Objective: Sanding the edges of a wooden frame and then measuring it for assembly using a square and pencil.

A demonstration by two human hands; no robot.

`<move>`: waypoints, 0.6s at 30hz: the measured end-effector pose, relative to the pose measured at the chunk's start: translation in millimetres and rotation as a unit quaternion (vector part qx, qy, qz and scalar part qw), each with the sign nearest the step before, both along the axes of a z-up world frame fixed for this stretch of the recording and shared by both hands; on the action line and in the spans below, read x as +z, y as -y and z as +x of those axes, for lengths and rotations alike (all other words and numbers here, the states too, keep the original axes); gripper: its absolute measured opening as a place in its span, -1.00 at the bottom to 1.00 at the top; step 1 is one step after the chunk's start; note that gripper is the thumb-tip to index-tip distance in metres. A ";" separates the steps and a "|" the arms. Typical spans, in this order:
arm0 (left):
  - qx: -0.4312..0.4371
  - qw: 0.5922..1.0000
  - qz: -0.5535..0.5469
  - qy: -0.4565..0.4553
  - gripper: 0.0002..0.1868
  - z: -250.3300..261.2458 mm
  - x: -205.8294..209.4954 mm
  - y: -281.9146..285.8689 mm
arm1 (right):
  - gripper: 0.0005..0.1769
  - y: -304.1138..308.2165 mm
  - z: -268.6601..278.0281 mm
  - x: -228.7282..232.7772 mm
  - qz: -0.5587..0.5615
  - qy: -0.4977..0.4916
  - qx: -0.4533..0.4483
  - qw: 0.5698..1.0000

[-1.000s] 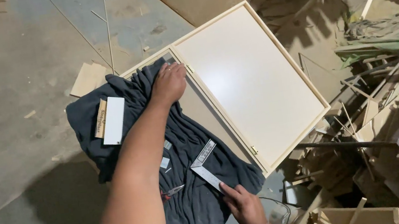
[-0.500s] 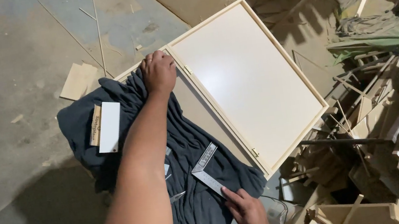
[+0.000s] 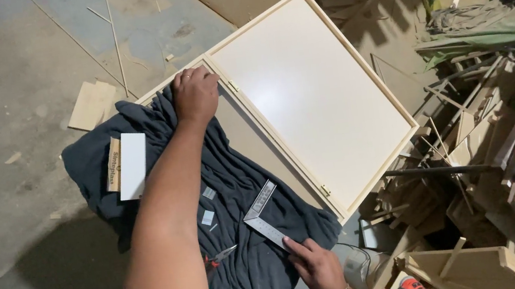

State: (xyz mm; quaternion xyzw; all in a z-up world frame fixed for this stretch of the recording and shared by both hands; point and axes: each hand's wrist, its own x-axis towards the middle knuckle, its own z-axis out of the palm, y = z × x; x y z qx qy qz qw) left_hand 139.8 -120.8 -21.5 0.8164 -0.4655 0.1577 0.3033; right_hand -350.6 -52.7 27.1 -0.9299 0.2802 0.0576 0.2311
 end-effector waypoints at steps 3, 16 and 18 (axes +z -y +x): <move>-0.015 0.999 0.024 0.021 -0.87 1.5 -17.9 5.2 | -0.38 0.7 -3.7 -7.1 -0.007 -0.010 -0.001 1.000; -0.047 0.998 -0.025 0.039 -0.82 7.5 -8.1 6.0 | -0.38 1.1 -1.1 -0.7 -0.020 -0.002 0.018 1.000; -0.042 0.998 -0.012 0.046 -0.86 8.5 -10.9 6.7 | -0.40 0.7 1.1 2.6 -0.019 0.002 0.016 1.000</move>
